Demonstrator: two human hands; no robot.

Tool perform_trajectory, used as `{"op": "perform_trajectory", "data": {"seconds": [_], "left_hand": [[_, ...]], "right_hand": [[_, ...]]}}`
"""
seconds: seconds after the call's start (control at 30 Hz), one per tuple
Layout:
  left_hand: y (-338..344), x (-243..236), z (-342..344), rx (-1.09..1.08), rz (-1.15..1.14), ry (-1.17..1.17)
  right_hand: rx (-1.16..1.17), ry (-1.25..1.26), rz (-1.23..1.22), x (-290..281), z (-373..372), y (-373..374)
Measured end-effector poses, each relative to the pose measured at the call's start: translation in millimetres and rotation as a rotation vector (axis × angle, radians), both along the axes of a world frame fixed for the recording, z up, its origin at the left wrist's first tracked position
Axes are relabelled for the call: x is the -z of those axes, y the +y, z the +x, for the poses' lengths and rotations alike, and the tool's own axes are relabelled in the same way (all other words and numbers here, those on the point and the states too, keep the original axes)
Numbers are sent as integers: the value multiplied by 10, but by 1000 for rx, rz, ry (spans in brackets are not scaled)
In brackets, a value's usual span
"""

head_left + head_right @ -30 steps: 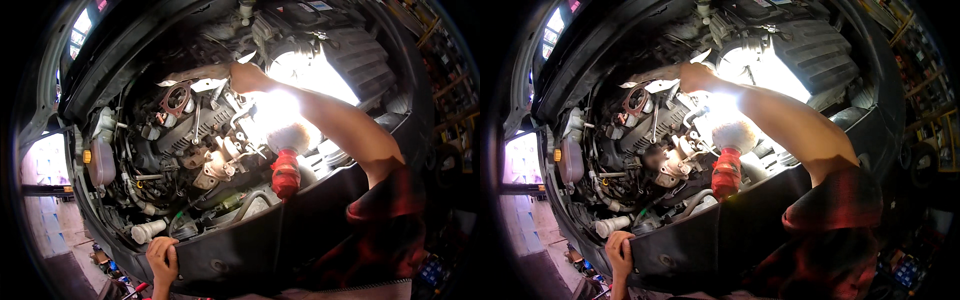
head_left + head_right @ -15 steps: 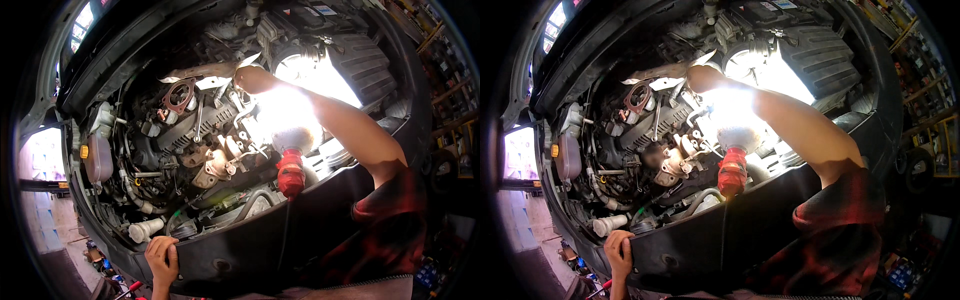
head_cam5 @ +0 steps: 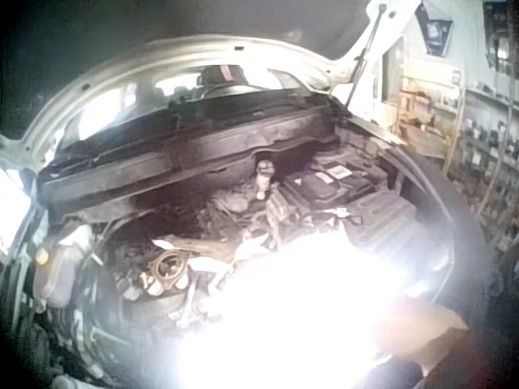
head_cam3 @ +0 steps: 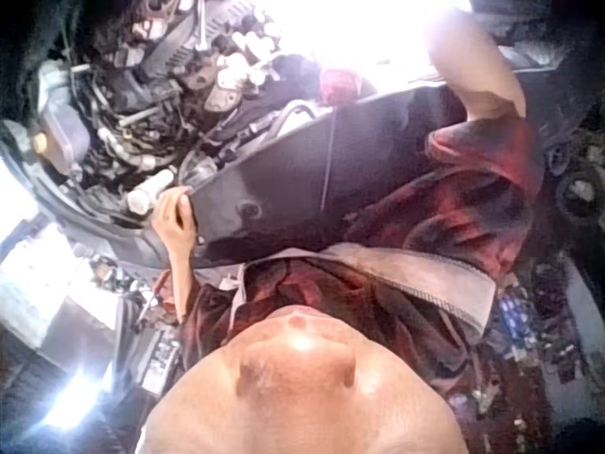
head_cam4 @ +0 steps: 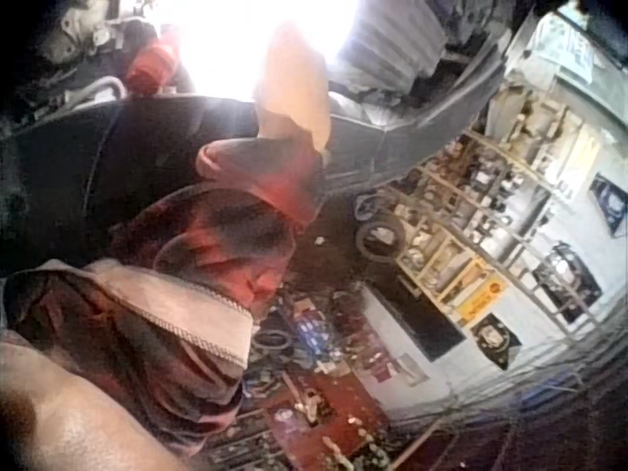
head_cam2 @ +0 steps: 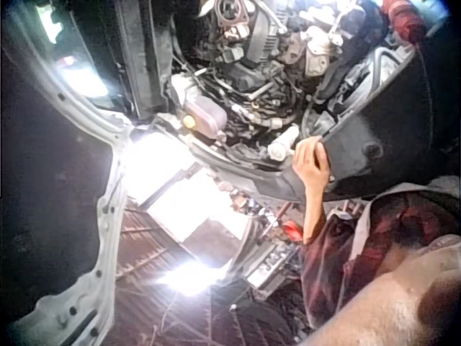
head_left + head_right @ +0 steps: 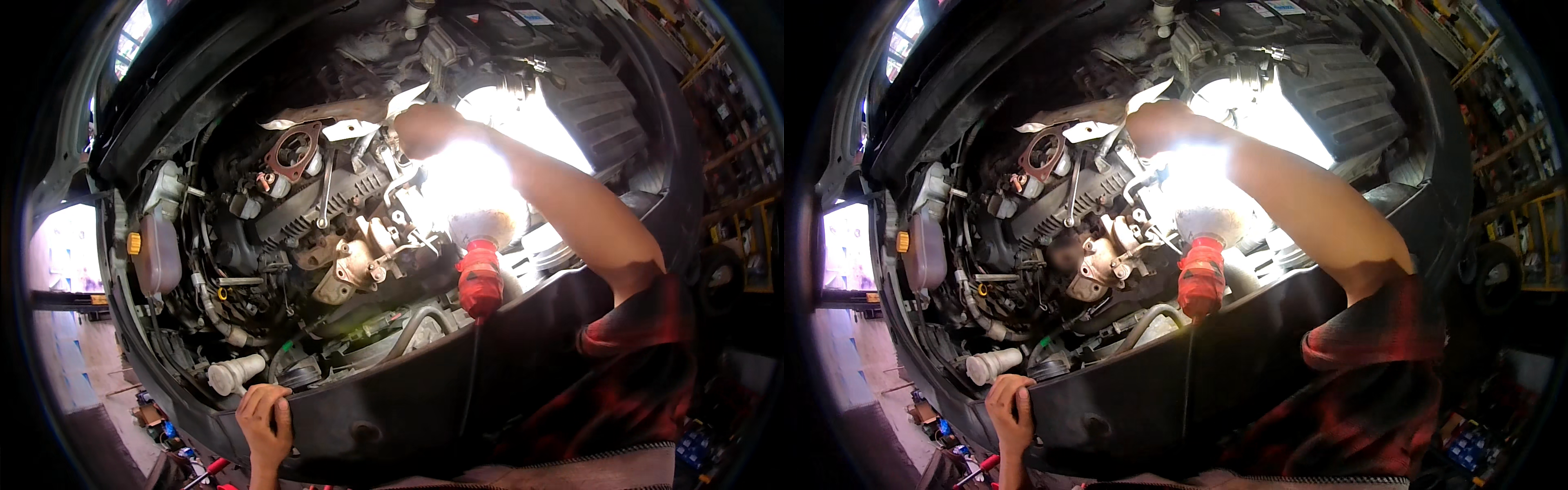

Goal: The person works on an automobile engine, using a wrench to loosen and remove bolts and a metal plate while using a work light for illumination.

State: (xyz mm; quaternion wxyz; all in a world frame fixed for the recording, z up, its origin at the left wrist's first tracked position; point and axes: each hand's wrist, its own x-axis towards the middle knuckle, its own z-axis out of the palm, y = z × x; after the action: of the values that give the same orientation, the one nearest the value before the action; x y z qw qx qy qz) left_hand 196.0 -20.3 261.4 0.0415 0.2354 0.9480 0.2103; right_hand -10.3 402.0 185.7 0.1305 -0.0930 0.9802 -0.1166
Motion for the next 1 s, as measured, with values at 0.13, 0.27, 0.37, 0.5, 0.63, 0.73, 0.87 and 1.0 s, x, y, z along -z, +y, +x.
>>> {"op": "perform_trajectory", "data": {"seconds": [0.13, 0.27, 0.37, 0.5, 0.63, 0.73, 0.87, 1.0], "left_hand": [[3, 4, -9, 5, 13, 6], [-4, 5, -9, -4, 11, 5], [-32, 2, 53, -51, -13, 2], [-14, 2, 33, -60, -2, -8], [-50, -4, 50, -60, -11, 15], [-45, 15, 54, -68, -19, 7], [-32, 4, 68, -36, -42, 3], [-20, 10, 15, -18, -48, 4]], "right_hand": [[-35, 112, -12, 19, -4, 55], [-16, 75, -5, -1, -23, 23], [-63, 92, 37, 65, -33, -90], [-53, 129, 87, -45, 94, -54], [-58, 145, 105, -26, 188, -125], [-34, 113, 96, 47, 416, -279], [87, 13, -10, -158, 268, -104], [175, -30, -161, -27, 16, 55]]}}
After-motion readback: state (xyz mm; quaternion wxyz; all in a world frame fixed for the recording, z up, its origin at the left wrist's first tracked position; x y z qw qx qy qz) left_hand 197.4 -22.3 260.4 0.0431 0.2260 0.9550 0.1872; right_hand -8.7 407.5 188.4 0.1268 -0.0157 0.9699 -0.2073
